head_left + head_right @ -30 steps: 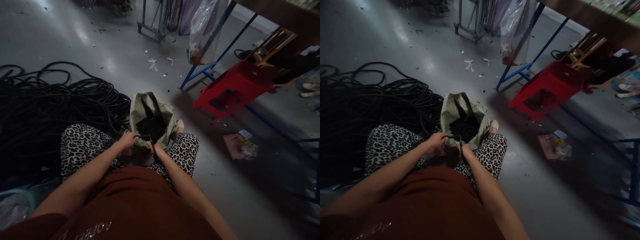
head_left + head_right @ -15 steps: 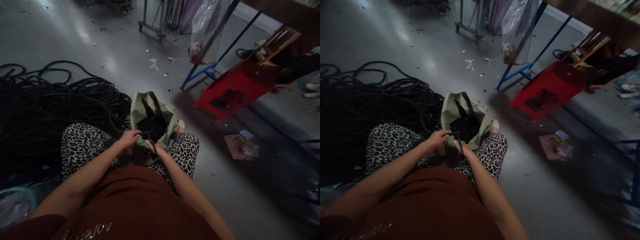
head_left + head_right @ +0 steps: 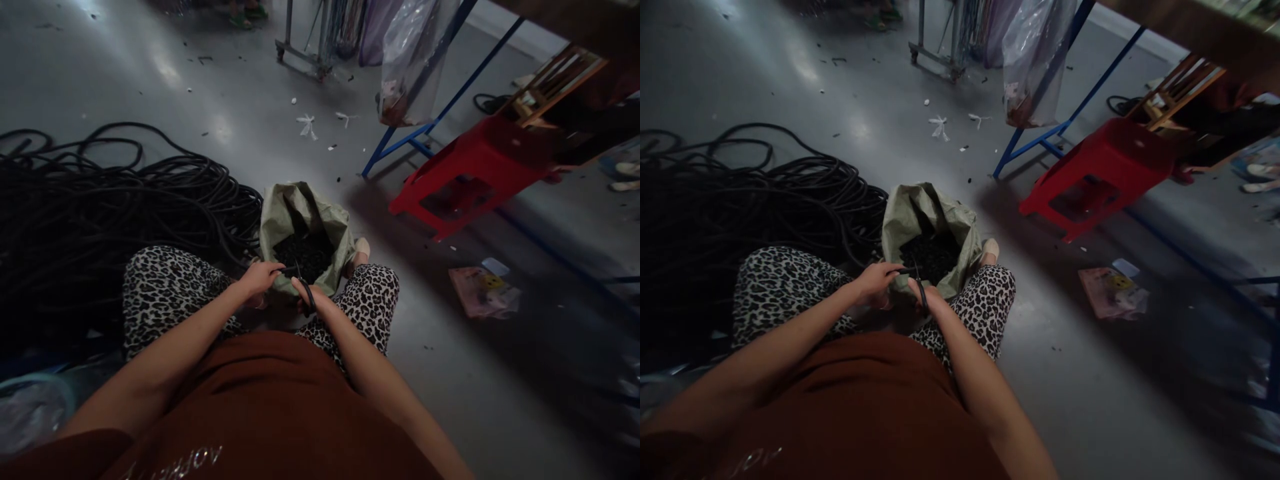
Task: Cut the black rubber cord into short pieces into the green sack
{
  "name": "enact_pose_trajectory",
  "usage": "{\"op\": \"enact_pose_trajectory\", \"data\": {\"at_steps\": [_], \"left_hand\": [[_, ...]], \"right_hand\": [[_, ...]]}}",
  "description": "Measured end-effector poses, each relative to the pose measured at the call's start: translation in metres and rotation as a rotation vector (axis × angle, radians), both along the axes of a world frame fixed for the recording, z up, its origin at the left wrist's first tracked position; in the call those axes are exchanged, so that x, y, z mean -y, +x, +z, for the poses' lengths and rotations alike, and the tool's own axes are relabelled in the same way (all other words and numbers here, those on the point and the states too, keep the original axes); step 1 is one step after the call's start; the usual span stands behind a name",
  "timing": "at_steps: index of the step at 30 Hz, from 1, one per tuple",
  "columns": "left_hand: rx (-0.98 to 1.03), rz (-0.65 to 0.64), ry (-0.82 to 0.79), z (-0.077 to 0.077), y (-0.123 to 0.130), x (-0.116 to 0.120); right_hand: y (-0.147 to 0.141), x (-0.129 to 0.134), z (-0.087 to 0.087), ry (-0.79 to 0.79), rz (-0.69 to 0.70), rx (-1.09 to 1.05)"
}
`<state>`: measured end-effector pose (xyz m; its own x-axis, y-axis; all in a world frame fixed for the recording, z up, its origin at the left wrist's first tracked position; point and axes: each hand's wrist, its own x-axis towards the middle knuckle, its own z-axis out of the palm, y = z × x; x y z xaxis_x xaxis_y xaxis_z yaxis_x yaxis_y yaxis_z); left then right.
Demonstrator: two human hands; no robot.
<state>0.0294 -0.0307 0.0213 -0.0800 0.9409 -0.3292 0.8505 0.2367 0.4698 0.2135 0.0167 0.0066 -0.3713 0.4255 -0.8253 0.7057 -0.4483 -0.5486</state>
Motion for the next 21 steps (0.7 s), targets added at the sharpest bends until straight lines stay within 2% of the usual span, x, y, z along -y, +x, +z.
{"op": "enact_pose_trajectory", "data": {"at_steps": [4,11,21], "left_hand": [[0.005,-0.014,-0.015,-0.0020,-0.0022,-0.0005],[0.059,0.017,-0.034,-0.0031,-0.0056,-0.0003],[0.058,0.024,-0.006,-0.0053,-0.0058,0.0002]], "right_hand": [[0.0002,-0.0005,0.0007,0.018,0.025,-0.006],[-0.0006,0.0010,0.0084,-0.006,-0.013,-0.013],[-0.0006,0.0007,0.0038,0.027,0.007,-0.068]]}}
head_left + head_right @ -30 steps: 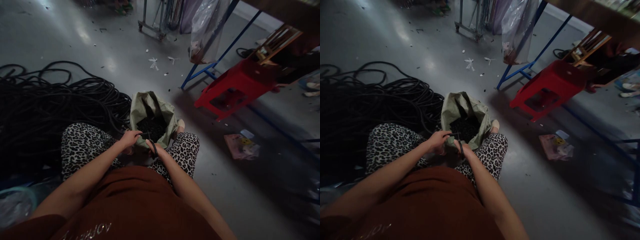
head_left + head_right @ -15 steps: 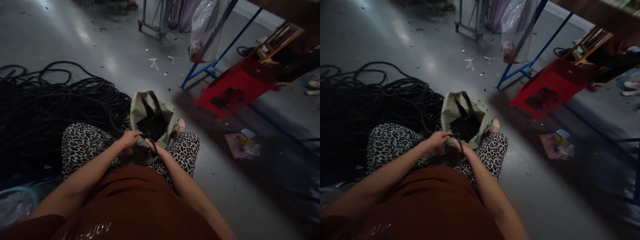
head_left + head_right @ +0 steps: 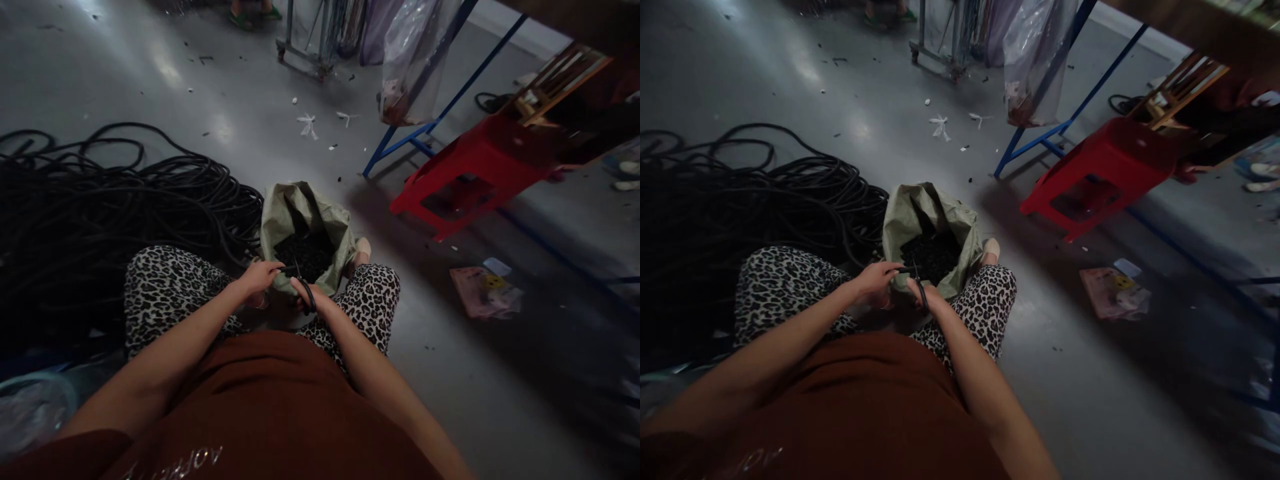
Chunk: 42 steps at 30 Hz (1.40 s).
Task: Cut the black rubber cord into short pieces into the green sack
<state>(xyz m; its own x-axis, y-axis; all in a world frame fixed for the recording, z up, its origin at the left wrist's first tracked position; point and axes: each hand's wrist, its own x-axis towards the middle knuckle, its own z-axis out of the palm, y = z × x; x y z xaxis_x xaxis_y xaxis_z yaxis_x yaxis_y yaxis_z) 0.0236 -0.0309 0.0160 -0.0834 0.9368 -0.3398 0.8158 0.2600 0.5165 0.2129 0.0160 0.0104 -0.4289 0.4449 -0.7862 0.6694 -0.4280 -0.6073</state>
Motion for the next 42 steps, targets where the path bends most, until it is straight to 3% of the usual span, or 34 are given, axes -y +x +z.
{"op": "enact_pose_trajectory", "data": {"at_steps": [9,22,31,35,42], "left_hand": [[0.015,0.025,-0.016,-0.002,0.000,-0.001],[-0.006,-0.006,-0.009,0.007,0.003,-0.006],[0.035,0.016,-0.010,0.005,0.003,-0.008],[0.068,0.015,-0.002,0.002,0.003,-0.009],[0.055,-0.006,-0.018,-0.007,0.005,-0.010]], "right_hand": [[0.000,0.000,-0.004,0.018,0.009,-0.011],[0.000,-0.002,-0.012,0.067,0.037,0.033],[0.001,0.001,-0.005,0.003,0.006,0.051],[0.001,0.002,-0.005,0.035,-0.023,0.044],[0.000,0.003,-0.004,0.125,0.045,0.146]]}}
